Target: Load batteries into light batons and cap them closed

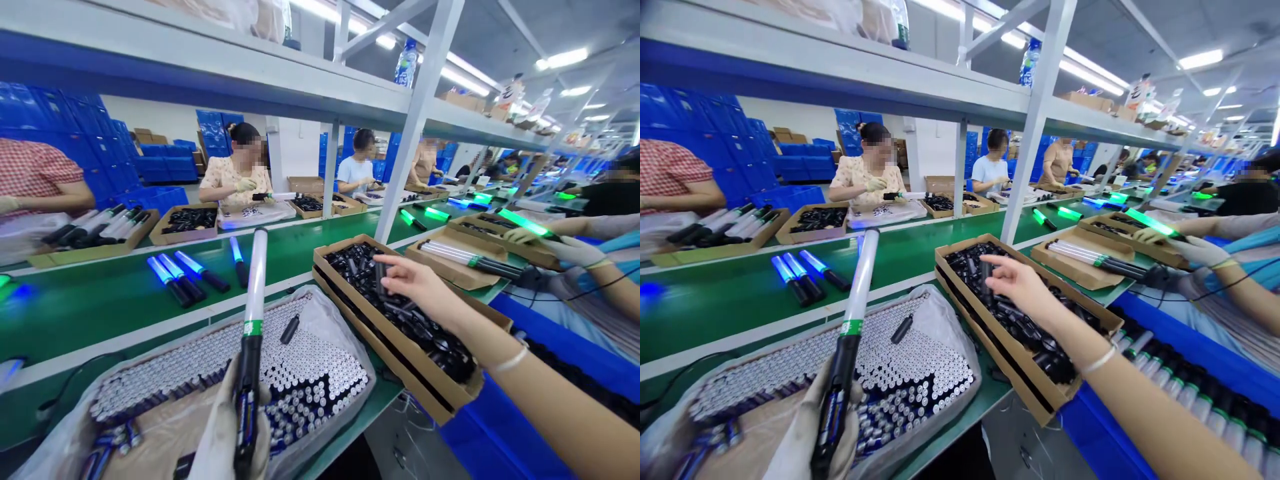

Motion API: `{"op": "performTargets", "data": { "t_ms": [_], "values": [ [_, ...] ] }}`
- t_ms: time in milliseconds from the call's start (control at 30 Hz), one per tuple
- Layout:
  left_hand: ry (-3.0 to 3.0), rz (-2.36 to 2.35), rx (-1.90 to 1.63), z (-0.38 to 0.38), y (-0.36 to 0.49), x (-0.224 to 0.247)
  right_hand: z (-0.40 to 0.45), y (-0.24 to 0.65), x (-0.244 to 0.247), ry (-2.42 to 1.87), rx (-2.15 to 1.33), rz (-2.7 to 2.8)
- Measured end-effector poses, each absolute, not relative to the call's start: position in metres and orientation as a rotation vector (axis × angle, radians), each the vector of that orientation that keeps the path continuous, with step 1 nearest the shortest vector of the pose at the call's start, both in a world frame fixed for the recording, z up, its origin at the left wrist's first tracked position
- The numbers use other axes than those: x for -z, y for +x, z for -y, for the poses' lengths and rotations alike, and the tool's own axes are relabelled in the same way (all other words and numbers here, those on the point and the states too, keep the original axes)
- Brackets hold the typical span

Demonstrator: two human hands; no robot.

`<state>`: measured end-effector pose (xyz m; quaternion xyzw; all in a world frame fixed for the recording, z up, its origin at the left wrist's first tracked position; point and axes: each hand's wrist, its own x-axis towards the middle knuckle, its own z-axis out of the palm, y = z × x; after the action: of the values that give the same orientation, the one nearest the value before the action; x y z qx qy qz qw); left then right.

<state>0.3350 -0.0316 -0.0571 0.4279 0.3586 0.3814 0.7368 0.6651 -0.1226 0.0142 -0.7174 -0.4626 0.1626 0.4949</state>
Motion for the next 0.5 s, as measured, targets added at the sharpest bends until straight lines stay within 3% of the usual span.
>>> {"op": "performTargets", "data": {
  "t_ms": [233,500],
  "values": [
    [0.897,-0.713,-0.783,0.037,0.338,0.07,0.116,0.516,-0.001,-1.267,-0.965,1.03],
    [1.117,-0.728,-1.023,0.03,0.288,0.093,0.079,0.452,0.004,-1.357,-0.976,1.566]
  ]
}}
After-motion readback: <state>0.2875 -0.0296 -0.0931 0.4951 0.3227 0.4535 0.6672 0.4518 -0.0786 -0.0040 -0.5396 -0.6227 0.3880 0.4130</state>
